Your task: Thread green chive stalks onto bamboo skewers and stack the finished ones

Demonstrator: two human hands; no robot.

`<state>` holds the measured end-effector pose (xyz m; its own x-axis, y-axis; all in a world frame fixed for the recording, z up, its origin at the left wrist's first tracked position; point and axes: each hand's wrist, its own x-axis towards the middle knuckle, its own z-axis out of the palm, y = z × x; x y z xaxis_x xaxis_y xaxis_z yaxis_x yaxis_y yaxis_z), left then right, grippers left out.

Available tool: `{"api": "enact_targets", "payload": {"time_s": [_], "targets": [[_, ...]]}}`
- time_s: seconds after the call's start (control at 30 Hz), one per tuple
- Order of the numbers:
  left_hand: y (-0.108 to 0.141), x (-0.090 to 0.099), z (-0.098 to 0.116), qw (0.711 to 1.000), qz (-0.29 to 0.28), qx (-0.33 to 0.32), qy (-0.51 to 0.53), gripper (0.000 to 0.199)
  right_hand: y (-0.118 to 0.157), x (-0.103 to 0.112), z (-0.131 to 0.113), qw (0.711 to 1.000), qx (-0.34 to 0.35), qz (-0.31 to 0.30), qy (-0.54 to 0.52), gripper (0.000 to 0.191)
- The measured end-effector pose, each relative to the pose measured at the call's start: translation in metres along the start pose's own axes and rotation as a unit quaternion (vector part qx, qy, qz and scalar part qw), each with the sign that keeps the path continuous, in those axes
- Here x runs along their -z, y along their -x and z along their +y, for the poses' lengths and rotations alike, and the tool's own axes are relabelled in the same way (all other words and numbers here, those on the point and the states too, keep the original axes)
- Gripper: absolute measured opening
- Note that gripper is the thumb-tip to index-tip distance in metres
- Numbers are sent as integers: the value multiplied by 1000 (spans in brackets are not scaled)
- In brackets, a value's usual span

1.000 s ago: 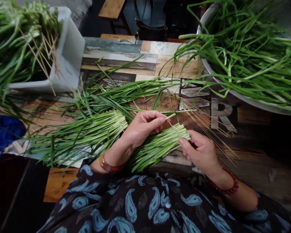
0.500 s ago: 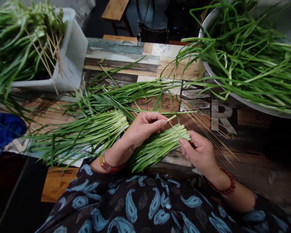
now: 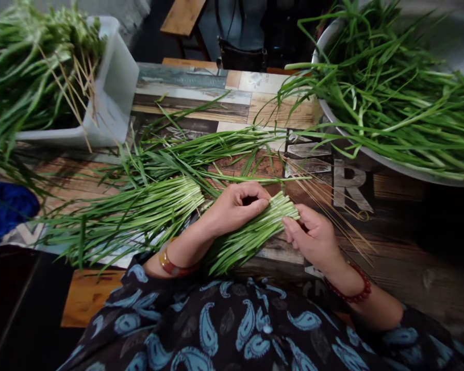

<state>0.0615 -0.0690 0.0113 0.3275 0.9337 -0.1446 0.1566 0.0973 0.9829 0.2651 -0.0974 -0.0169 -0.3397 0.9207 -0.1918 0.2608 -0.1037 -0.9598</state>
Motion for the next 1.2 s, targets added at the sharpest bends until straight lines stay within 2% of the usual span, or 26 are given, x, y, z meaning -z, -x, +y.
{"api": "enact_targets", "payload": {"time_s": [0.17, 0.27, 0.37, 0.47, 0.57, 0.63, 0.7, 0.8, 0.87, 0.93, 0.97, 1.03, 1.13, 1.2], "targets": [[2, -1, 0, 998, -53, 41, 20, 28, -3, 1, 0, 995, -61, -37, -76, 21], [1, -1, -1, 999, -30, 28, 5, 30, -3, 3, -1, 991, -77, -73, -84, 20], [1, 0, 0, 999, -22, 19, -24, 32, -3, 4, -2, 993, -47, -106, -37, 24], [1, 7, 1, 998, -44, 25, -34, 33, -4, 5, -1, 995, -3, -96, 11, 28], [-3, 18, 3, 999, 6, 19, -34, 38, -5, 4, 0, 996, 42, -65, 48, 27], [-12, 23, 4, 995, 49, -11, -89, 38, -5, 4, 1, 993, 85, -42, 75, 26], [-25, 24, 3, 977, 50, -59, -197, 29, -4, 3, 1, 986, 133, -15, 102, 25], [-48, 19, -1, 933, 1, -119, -341, 18, -1, 1, 3, 973, 189, 8, 132, 25], [-63, 12, -6, 905, -29, -132, -404, 21, -1, 0, 4, 968, 207, 6, 139, 26], [-74, 6, -10, 889, -35, -131, -437, 20, -2, -1, 6, 967, 214, 4, 140, 26], [-78, 4, -12, 892, -27, -127, -434, 16, -2, -2, 6, 966, 216, 5, 141, 27], [-82, 4, -13, 923, -5, -109, -369, 9, -3, -2, 7, 965, 224, 12, 140, 28], [-81, 13, -9, 984, 68, -59, -153, 11, -4, -3, 6, 961, 241, 23, 132, 29], [-79, 21, -2, 989, 136, -41, -32, 19, -4, -3, 5, 959, 252, 28, 126, 30]]}}
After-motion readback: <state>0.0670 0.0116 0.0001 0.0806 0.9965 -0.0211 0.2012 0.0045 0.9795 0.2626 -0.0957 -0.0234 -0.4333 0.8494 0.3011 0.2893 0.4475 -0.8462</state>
